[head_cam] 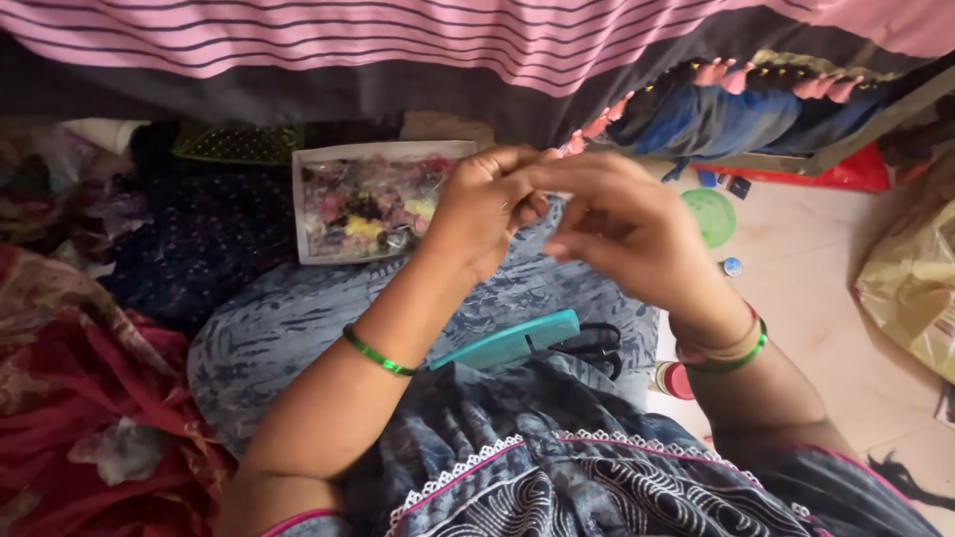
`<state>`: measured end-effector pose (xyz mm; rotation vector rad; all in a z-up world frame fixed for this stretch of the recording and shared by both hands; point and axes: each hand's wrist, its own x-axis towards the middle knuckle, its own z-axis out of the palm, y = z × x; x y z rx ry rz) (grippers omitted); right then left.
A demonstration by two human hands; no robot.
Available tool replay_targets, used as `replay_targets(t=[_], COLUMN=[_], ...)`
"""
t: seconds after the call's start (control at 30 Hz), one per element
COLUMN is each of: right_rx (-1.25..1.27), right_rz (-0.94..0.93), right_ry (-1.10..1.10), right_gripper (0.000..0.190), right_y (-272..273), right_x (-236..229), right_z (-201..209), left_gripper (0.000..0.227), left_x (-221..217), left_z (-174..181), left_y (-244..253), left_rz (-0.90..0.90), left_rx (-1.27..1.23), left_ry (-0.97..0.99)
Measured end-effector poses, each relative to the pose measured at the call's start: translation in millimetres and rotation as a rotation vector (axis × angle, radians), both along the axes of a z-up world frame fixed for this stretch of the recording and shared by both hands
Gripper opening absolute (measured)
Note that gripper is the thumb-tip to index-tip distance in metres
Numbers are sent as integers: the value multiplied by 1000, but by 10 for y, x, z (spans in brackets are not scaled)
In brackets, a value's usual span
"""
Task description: Attaching bundles of synthetic hair to the tassels of a striped pink and black fabric.
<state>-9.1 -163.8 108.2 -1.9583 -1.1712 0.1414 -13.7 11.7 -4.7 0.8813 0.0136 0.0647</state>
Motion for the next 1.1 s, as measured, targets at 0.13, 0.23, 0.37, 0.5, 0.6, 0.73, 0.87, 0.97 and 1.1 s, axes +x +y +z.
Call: replay_targets(t=[0.13,0.23,0.37,0.5,0.6,0.73,0.87,0.97,1.1], right_rx=[706,822,241,-226,-225,-175,-110,-244,-308], right_rz=[237,213,-239,-283,-57,14,319,442,457], right_ry=[876,962,514,-140,-351,-555,-723,-676,-748], right_gripper=[35,30,36,50,30,18,15,17,13], right_y=[-306,-536,-582,-342,-332,-67,425,590,748], right_x=[80,48,-101,0,194,378,332,424,651], right_z=[-227,-250,-21,242,378,652,952,933,694], left_gripper=[16,15,15,20,20,22,23,17,18], left_x=[-30,1,-16,-60,-130,-171,-151,-224,-247], left_z=[194,163,204,271,463,634,515,448,161], left_y=[58,117,164,192,232,280,348,292,192], left_rz=[-27,-20,-20,12,29,-77,163,114,335], left_rx=[-27,-64,-67,111,452,608,1015,724,704], left_ry=[102,103,86,99,51,-48,-265,-203,-227])
